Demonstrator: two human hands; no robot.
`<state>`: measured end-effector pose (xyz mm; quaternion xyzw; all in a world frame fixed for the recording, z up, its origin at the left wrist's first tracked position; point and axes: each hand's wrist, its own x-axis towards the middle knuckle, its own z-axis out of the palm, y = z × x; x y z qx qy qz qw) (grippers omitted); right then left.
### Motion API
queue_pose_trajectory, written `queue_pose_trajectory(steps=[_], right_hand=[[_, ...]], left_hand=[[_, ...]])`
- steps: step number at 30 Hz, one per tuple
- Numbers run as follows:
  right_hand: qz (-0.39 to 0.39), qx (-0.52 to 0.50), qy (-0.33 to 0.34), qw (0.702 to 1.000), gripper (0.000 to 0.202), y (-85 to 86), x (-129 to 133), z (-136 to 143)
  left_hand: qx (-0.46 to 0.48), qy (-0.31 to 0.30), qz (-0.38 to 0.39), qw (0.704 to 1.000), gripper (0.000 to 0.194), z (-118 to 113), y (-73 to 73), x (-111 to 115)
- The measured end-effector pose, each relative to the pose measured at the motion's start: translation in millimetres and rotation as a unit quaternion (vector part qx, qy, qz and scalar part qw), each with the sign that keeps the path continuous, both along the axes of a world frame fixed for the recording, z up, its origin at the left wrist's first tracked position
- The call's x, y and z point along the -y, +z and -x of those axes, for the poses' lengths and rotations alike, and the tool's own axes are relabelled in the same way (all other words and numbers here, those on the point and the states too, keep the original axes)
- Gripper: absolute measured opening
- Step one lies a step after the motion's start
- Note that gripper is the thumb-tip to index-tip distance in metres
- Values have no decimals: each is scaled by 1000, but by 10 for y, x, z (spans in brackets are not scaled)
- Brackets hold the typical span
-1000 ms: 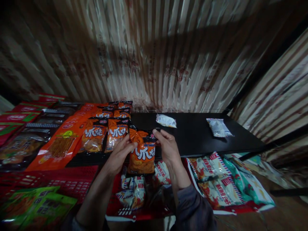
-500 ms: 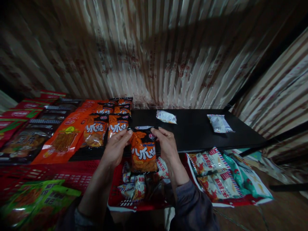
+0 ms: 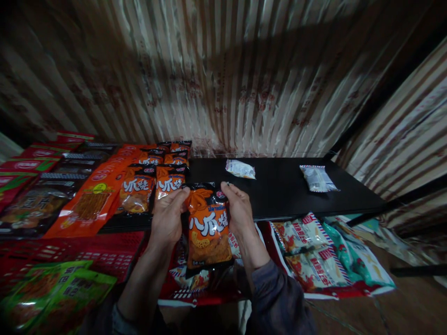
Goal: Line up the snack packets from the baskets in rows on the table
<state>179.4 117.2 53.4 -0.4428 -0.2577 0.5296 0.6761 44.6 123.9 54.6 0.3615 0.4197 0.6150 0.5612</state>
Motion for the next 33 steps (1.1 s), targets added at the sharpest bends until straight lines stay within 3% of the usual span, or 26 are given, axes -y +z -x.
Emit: queue_pose_trajectory(steps=[6,12,17,20,26,29,33], right_hand=[[-17,54,16,998,31,-51,25,-24],[53,-46,-61,996,20,-23,-30,-61],[20,8,38,999,29,-18,11,-79],[-4,70,121,990,34,-62,110,-59],[22,58,288,956,45,-238,308,-33],[61,19,298,953,47,-327,362,11],[111,-69,221,966,39,-445,400,169]], left_hand=[[29,5,18,999,31,54,-13,-42],[2,-3,-9,1000,31,-40,-65,12],[31,17,23,999,25,-5,-19,-26],[60,74,41,995,23,73,50,-81],[92,219,43,970,29,281,129,-199],[100,265,41,958,29,356,124,-239],[107,295,36,949,26,392,68,-273]])
